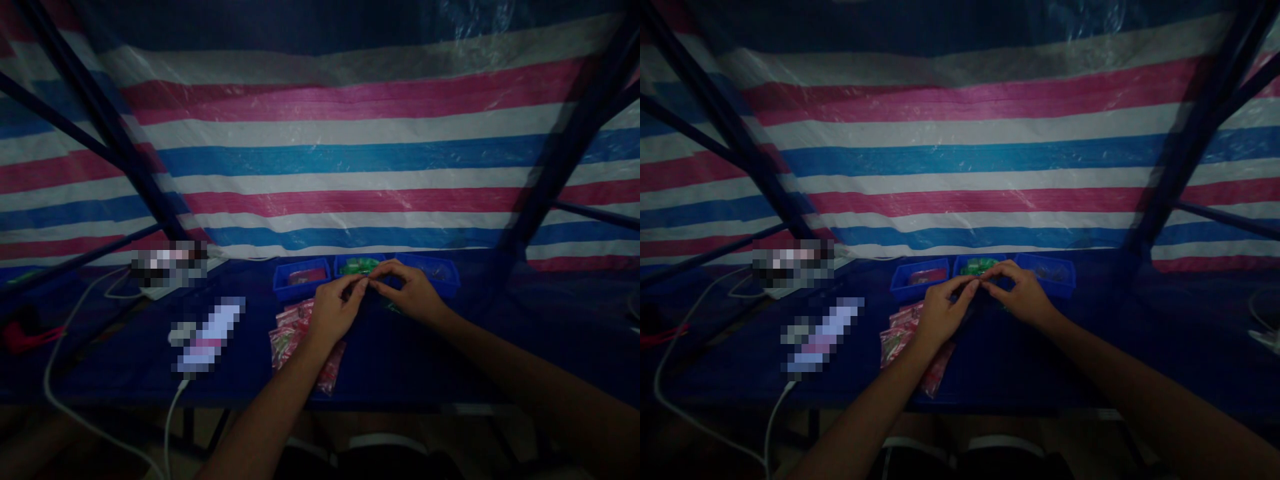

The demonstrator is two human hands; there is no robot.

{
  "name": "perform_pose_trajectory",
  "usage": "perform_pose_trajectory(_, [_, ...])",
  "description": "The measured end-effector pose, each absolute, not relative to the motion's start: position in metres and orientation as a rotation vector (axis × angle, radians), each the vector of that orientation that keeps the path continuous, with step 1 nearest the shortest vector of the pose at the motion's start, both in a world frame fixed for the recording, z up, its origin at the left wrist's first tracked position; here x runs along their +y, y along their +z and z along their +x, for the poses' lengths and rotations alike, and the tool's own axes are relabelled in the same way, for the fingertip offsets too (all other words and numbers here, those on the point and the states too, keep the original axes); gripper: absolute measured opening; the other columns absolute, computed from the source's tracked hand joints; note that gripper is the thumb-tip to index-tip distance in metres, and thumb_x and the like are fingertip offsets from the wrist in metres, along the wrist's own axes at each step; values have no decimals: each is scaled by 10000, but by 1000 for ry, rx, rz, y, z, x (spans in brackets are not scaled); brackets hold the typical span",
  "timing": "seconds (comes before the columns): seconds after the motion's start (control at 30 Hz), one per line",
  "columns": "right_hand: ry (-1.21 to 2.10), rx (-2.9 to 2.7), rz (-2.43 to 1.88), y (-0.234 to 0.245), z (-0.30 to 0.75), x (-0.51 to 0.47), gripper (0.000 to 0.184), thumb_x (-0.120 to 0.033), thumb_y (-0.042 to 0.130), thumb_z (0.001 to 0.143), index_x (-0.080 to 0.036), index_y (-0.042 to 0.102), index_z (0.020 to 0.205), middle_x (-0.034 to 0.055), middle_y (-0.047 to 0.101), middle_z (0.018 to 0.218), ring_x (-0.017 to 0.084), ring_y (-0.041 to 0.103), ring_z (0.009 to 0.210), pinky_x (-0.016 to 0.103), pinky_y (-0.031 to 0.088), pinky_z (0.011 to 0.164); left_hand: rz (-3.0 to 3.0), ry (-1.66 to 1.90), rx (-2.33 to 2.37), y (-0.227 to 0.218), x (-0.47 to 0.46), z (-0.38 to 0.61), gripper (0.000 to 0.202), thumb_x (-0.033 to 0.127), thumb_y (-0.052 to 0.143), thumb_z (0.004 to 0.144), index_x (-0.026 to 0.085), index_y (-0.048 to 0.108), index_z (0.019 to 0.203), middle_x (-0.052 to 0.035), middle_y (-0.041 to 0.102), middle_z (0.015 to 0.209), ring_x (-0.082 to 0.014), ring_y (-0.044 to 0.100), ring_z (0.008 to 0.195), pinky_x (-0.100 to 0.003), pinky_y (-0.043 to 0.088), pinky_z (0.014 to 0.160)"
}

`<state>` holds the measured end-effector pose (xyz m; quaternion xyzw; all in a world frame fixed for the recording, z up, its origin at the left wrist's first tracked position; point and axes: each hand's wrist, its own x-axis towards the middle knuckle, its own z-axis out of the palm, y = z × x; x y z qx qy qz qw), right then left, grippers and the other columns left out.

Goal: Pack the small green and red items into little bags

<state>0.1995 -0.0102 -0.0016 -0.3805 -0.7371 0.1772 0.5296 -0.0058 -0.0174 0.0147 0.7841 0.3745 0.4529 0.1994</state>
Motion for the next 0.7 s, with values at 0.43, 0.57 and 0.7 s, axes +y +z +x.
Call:
perform_pose_trajectory(0.43, [732,-1569,-804,2,202,-7,230,-446,765,871,-280,787,1029,68,681,1302,269,624,1248,447,495,1078,1970,1472,1070,8,-7,-6,162,312,686,923,210,747,1033,-40,777,963,-177,729,816,-290,569,755])
perform_pose_trajectory(0.57, [959,-1559,-813,3,200,-10,305,-474,771,859,-282,785,1096,60,734,1250,262,662,1193,455,471,1098,1964,1478,1044,10,-8,-5,197,325,685,928,208,688,1087,-47,781,977,-177,727,817,-290,562,757])
perform_pose_trajectory(0.7, [1042,-1523,-824,4,199,-12,339,-483,772,855,-261,785,1110,60,771,1167,235,714,1028,441,514,1025,1938,1464,1041,8,-8,-5,345,331,694,927,219,611,1243,-45,790,1001,-173,725,812,-286,552,754])
